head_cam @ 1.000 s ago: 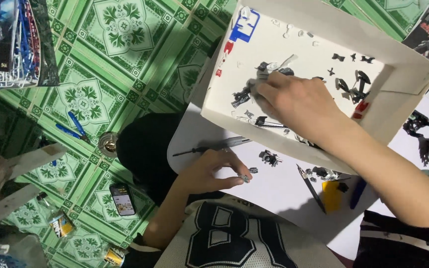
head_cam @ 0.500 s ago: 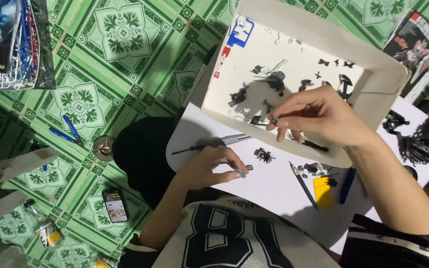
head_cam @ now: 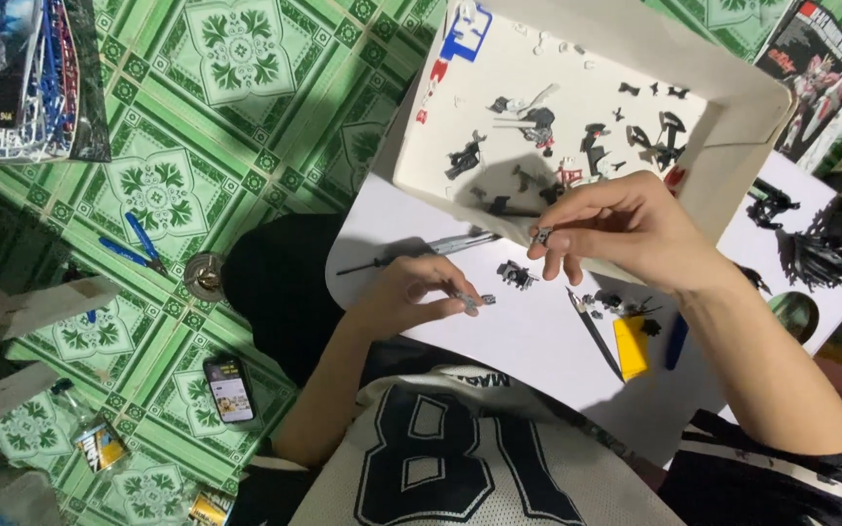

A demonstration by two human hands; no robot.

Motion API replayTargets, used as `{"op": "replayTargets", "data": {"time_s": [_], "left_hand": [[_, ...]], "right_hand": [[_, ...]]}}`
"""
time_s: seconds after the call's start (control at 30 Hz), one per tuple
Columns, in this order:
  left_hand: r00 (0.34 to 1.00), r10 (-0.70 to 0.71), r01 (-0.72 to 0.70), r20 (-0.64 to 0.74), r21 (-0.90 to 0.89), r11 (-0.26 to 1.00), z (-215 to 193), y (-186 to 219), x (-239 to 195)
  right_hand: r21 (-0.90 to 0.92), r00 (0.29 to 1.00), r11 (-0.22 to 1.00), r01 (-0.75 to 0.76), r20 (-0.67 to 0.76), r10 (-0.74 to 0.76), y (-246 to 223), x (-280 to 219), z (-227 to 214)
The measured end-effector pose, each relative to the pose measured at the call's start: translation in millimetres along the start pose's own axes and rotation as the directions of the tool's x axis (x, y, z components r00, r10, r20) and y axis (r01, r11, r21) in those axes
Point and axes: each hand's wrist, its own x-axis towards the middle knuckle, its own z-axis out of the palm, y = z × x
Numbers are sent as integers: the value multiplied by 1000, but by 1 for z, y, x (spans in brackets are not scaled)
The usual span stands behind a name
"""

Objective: Assembling small plastic model parts by hand, picking pieces from a box and snapping them together.

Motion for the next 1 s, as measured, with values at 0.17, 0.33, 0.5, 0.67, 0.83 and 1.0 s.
{"op": "replayTargets", "data": {"time_s": [0.17, 0.33, 0.5, 0.67, 0.83, 1.0], "left_hand": [[999, 4, -5, -35, -22, 1000, 9, 3, -12], [991, 67, -64, -113, 28, 998, 34, 23, -19], [974, 115, -94, -195, 112, 989, 47, 29, -28], [962, 169, -126, -214, 200, 972, 59, 36, -31], [950, 225, -152, -214, 312, 938, 65, 38, -33], [942, 258, -181, -217, 321, 930, 70, 36, -34]], "right_hand": [[169, 998, 983, -66, 1, 67, -11, -23, 27], [21, 991, 997, -72, -112, 74, -27, -48, 59], [-251, 960, 964, 83, -239, -145, -17, -71, 81], [-334, 937, 932, 143, -257, -235, -30, -74, 96], [-315, 919, 926, 209, -261, -296, -29, -74, 101], [-347, 910, 915, 207, -276, -310, -31, -77, 105]]}}
